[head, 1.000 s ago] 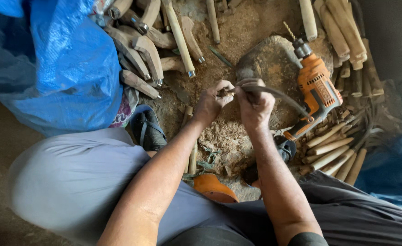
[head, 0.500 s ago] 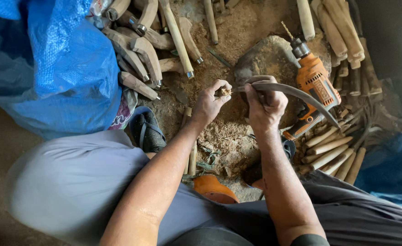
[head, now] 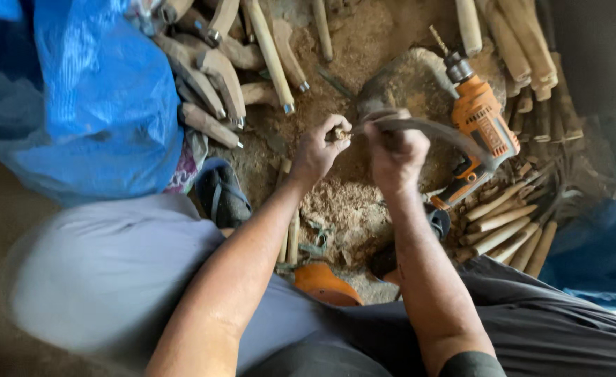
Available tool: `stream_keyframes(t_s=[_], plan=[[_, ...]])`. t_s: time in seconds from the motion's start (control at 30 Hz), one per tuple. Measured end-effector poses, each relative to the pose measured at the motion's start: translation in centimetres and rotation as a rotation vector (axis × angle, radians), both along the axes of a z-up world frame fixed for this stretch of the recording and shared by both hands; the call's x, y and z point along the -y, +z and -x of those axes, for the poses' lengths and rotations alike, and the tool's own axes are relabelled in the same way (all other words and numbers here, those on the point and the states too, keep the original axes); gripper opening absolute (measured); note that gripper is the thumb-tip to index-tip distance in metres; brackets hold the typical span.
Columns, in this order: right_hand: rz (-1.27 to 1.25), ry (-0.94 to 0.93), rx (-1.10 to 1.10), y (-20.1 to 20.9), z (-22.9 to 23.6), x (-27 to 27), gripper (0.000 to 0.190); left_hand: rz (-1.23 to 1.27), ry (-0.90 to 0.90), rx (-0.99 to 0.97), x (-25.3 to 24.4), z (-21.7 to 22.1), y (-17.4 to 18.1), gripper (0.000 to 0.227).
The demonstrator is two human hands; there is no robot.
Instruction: The person sits on the floor and uses a curved metal blade to shave and shape a small cylindrical wooden piece. They repeatedly rotate the wood and scrape its surface, producing wood shavings. The person briefly picks up a longer wooden dowel, then returns to shaping the small piece.
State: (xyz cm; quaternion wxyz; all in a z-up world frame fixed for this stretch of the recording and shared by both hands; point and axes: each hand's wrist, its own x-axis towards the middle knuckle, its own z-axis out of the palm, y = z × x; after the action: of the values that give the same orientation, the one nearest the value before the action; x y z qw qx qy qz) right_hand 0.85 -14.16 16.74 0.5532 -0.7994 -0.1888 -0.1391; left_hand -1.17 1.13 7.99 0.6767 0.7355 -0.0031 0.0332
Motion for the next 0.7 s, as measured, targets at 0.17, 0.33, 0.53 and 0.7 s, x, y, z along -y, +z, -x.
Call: stream_keyframes(t_s=[0.17,0.33,0.53,0.7], plan=[[-0.102,0.08,-0.072,-0.6,-0.1,-0.5,0.013,0.007,0.013,-0.081,-0.4,-0.1,0.4,0.024],[0.092,0.008,0.085,-2.1,-0.6,0.3,0.012,-0.068,-0.005,-0.071,0.1,0.1,0.0,0.021],[0.127,0.018,0.029,-3.8,-0.7,-0.8,0.007,-0.098,-0.046,-0.186,0.4,-0.1,0.0,0.02],[0.133,-0.066,0.094,-2.3,-2.8,3.7,0.006,0.028,-0.03,-0.096,0.5,0.1,-1.5,0.017]])
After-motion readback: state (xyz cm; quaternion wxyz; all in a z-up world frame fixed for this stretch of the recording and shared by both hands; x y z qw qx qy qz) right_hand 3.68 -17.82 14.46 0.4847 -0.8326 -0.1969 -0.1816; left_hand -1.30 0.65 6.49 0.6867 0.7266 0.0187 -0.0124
